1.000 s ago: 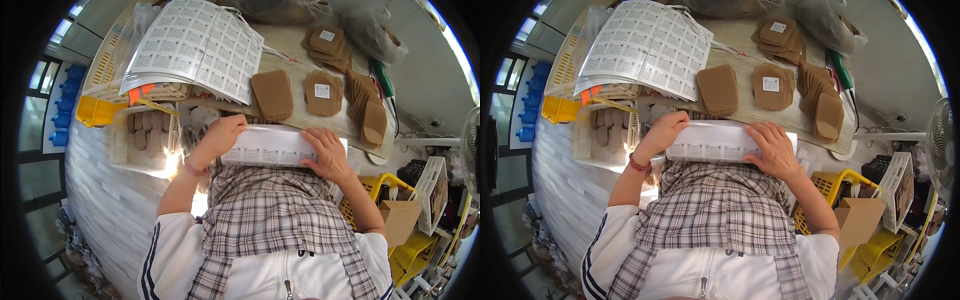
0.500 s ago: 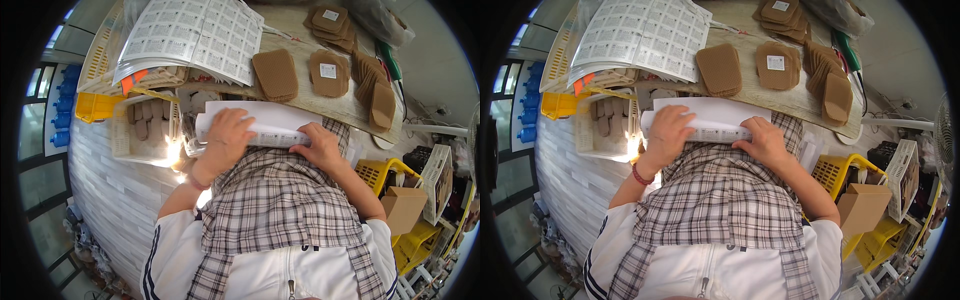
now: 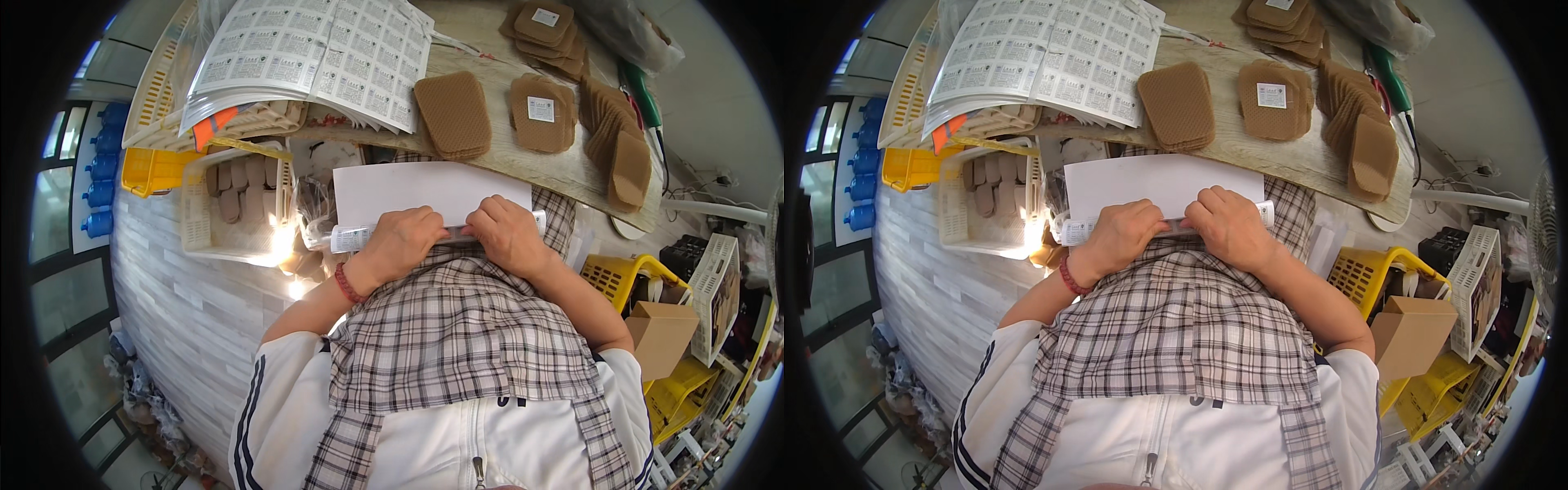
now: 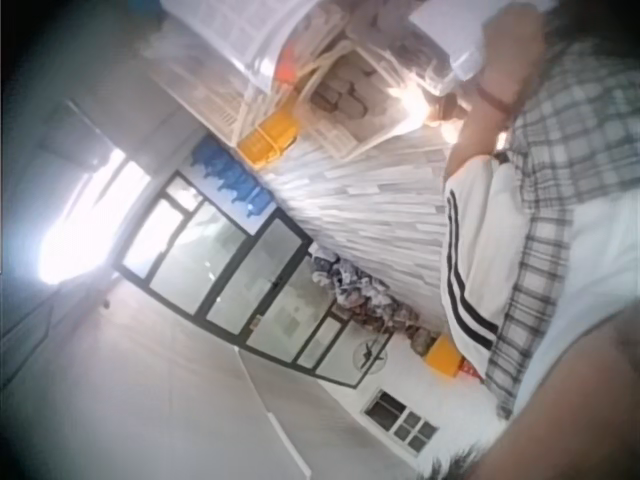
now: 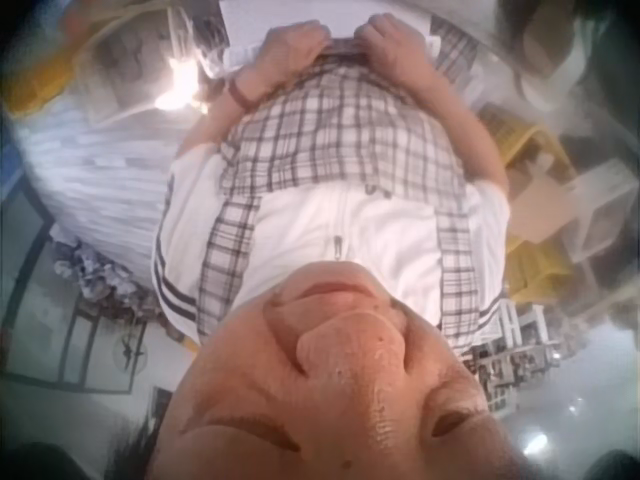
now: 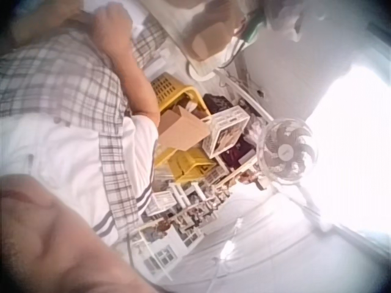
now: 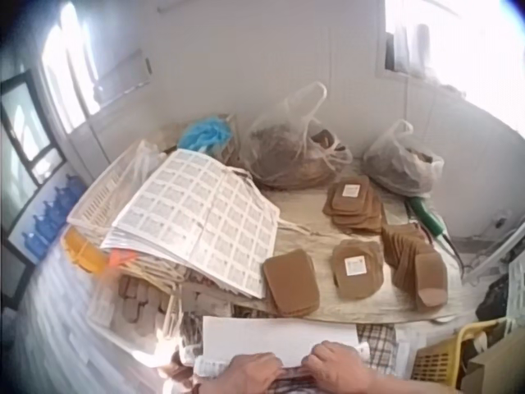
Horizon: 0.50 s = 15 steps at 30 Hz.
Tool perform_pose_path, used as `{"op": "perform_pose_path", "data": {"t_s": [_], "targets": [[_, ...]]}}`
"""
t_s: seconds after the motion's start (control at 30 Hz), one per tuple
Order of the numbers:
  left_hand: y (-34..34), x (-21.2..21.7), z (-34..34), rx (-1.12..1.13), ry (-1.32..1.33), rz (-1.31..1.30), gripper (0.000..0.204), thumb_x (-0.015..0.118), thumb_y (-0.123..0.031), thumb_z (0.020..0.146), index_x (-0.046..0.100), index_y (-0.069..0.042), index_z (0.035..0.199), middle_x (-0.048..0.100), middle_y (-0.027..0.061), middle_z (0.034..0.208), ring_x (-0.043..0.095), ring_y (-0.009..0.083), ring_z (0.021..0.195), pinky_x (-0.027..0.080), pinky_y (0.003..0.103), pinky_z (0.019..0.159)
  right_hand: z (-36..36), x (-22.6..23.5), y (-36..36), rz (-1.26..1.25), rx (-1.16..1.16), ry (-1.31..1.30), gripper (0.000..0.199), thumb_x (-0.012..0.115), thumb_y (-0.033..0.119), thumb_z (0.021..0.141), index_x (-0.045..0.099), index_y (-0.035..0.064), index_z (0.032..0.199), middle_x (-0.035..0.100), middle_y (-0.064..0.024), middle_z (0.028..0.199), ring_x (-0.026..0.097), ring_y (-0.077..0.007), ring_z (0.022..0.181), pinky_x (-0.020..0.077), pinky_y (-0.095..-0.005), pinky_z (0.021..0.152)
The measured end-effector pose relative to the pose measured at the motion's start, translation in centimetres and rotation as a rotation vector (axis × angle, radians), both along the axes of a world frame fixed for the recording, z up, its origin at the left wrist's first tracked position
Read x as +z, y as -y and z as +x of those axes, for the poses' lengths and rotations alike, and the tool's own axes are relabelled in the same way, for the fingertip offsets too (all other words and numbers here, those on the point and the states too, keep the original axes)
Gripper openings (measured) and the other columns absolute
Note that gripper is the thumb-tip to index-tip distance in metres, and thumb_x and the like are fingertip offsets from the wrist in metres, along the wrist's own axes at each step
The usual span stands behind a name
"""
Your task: The person repeatedly peels small labels from a sheet and affixes them to brown paper packages on a table. They handle the packages one at a time, placing labeled items into a pile and occasionally retrieving more packages from a nearby basket.
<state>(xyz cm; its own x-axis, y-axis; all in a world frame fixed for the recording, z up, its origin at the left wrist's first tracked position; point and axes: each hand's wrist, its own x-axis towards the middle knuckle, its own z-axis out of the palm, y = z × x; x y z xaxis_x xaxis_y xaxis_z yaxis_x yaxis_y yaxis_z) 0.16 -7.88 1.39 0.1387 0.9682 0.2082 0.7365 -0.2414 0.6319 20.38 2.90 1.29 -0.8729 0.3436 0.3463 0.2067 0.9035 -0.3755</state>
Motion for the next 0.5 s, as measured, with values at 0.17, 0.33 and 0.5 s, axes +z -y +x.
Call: {"op": "perform_pose_path", "data": {"t_s": [0.17, 0.33, 0.5], "targets": [[3.2, -0.3, -3.9, -0.043, -0.117, 0.093, 0.018, 0.070, -0.014, 0.086, 0.058, -0.005, 0.076, 0.055, 0.0088, 0.068, 0.058, 0.0277, 0.064, 0.046, 0.038, 0.055, 2.3, 0.4, -1.2, -0.121, 0.073, 0.107, 0.025, 0.070, 0.022, 0.085, 0.052, 0.0073, 0.077, 0.059, -0.0077, 0.073, 0.061, -0.0267, 0.069, 0.0488, -0.0374, 0.058], [5.4, -1.3, -5.6, -0.022, -0.177, 0.165, 0.027, 0.074, -0.018, 0.084, 0.053, -0.006, 0.071, 0.051, 0.0089, 0.065, 0.054, 0.0261, 0.058, 0.044, 0.037, 0.053, 2.3, -0.2, -1.6, -0.361, 0.047, 0.174, 0.025, 0.067, 0.022, 0.090, 0.053, 0.0054, 0.079, 0.063, -0.0102, 0.071, 0.063, -0.0329, 0.067, 0.0486, -0.0423, 0.057], [7.7, -0.3, -9.4, 0.040, 0.033, -0.173, 0.028, 0.073, -0.018, 0.085, 0.055, -0.004, 0.070, 0.048, 0.0112, 0.061, 0.051, 0.0270, 0.052, 0.043, 0.036, 0.052, 1.3, -0.1, -1.0, -0.481, 0.085, 0.199, 0.023, 0.066, 0.023, 0.091, 0.055, 0.0051, 0.082, 0.066, -0.0112, 0.074, 0.065, -0.0342, 0.070, 0.0502, -0.0429, 0.060]]}}
